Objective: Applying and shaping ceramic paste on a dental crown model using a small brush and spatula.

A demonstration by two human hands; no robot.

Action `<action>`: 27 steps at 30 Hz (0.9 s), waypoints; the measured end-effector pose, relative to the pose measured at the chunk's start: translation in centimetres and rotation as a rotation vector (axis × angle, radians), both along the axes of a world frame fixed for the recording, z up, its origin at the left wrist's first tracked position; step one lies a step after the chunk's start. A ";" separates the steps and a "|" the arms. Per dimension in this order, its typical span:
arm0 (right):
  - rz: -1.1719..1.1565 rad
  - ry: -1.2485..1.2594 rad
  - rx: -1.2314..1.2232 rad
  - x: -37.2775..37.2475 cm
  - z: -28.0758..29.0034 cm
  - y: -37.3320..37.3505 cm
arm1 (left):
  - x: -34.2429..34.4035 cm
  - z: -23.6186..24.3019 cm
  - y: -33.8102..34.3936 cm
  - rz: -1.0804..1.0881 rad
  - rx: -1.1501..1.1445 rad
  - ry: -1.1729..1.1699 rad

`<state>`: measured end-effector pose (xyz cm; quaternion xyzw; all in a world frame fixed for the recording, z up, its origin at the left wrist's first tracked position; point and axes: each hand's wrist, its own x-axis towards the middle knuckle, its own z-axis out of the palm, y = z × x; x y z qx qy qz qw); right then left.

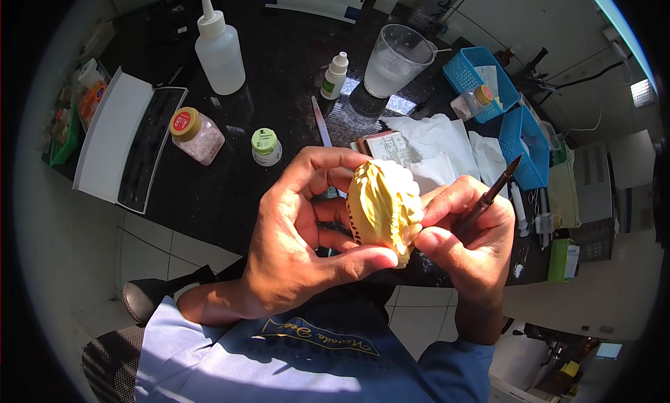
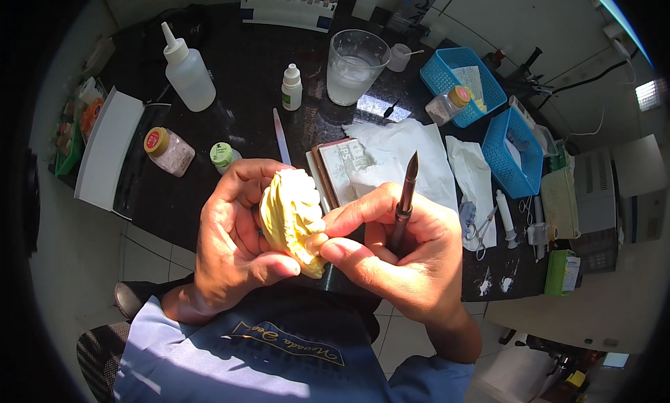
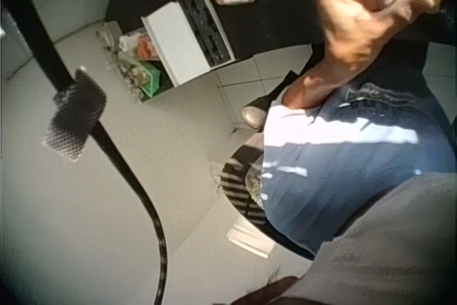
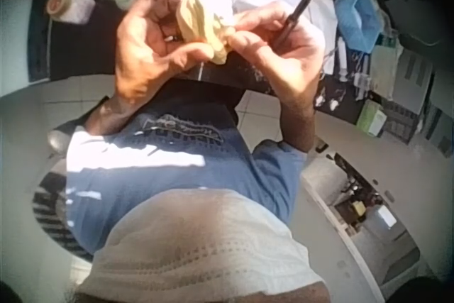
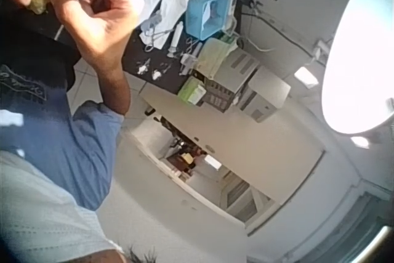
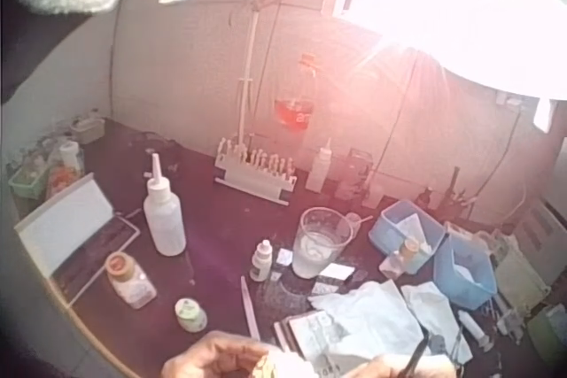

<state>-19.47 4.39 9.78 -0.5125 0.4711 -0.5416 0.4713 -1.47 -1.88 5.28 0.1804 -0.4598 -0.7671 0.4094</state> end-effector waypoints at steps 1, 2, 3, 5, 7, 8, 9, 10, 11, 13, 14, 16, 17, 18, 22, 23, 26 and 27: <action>0.020 0.020 0.013 -0.1 0.0 0.1 | 0.0 0.0 0.0 -0.002 -0.001 0.000; 0.018 0.020 0.012 0.0 0.0 0.1 | 0.0 0.0 0.0 -0.006 0.008 0.003; 0.008 -0.003 0.018 0.2 0.0 0.1 | 0.0 0.0 0.0 -0.011 0.017 0.005; -0.004 -0.025 0.022 0.2 0.1 0.2 | 0.0 0.0 0.0 -0.019 0.018 0.004; 0.017 -0.006 0.034 0.0 0.0 0.1 | 0.0 0.0 0.1 -0.021 0.020 0.002; 0.017 -0.006 0.034 0.0 0.1 0.1 | 0.1 0.1 0.1 -0.019 0.029 0.010; 0.015 0.006 0.045 0.1 0.2 0.1 | 0.0 0.1 0.1 -0.017 0.037 0.020; 0.013 0.018 0.057 0.1 0.2 0.1 | 0.0 0.1 0.1 -0.019 0.037 0.020; 0.012 0.018 0.057 0.1 0.2 0.2 | 0.0 0.1 0.1 -0.020 0.033 0.020; 0.000 -0.039 0.056 0.4 0.1 0.2 | 0.0 0.0 0.1 -0.021 0.028 0.019; 0.000 -0.040 0.055 0.3 0.1 0.2 | 0.1 0.0 0.1 -0.026 0.025 0.014; 0.005 -0.023 0.059 0.2 0.0 0.2 | 0.1 0.0 0.0 -0.032 0.022 0.009; 0.004 -0.023 0.059 0.2 0.0 0.2 | 0.1 -0.1 0.0 -0.032 0.021 0.009; 0.002 -0.014 0.054 0.2 0.0 0.2 | 0.1 0.0 0.1 -0.032 0.020 0.008; -0.003 -0.009 0.039 0.4 0.0 0.2 | 0.1 0.0 0.1 -0.029 0.026 0.019; -0.003 -0.009 0.039 0.4 0.0 0.2 | 0.1 0.0 0.1 -0.028 0.023 0.018; -0.001 -0.012 0.043 0.4 0.1 0.2 | 0.0 0.0 0.1 -0.027 0.021 0.025; -0.006 -0.025 0.044 0.5 0.0 0.2 | 0.0 0.0 0.1 -0.026 0.023 0.034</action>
